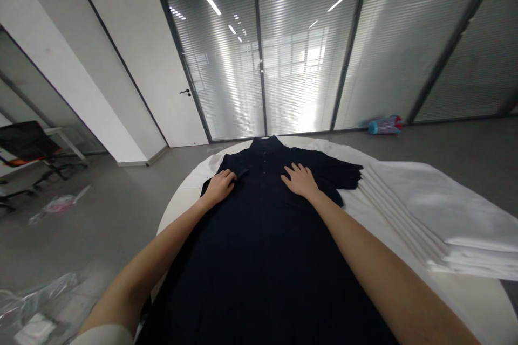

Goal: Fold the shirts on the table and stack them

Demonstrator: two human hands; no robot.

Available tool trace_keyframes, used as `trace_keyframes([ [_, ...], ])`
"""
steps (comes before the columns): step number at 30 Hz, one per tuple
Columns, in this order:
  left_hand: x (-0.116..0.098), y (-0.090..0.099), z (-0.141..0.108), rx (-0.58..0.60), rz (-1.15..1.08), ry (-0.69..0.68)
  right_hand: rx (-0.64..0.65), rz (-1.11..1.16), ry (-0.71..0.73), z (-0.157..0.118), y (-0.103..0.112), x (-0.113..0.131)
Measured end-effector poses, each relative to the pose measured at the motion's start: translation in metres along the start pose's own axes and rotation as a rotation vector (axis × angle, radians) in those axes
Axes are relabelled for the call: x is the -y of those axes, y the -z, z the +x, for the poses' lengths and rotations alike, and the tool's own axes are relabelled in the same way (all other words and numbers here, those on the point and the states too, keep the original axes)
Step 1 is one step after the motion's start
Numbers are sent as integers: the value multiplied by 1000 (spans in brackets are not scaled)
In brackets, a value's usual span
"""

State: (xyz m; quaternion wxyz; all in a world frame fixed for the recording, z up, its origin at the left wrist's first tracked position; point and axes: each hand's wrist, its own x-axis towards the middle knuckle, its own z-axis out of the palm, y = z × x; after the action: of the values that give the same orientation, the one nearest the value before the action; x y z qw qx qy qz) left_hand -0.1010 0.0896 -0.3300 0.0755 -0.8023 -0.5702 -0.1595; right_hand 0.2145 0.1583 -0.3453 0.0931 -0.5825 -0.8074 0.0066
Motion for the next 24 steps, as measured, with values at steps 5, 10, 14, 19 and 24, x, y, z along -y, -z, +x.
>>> trace_keyframes([
  [5,6,-9,0,-218,-95,30,11,3,-1,0,1,0],
  [10,-4,-17,8,-178,-130,-6,27,0,-10,1,1,0],
  [14,-12,-16,7,-113,-110,-44,18,-9,-6,1,-1,0],
  [19,12,-1,9,-105,-190,188,24,-5,-6,0,0,0],
  [24,47,-2,-1,33,-125,334,20,-5,0,0,0,1],
])
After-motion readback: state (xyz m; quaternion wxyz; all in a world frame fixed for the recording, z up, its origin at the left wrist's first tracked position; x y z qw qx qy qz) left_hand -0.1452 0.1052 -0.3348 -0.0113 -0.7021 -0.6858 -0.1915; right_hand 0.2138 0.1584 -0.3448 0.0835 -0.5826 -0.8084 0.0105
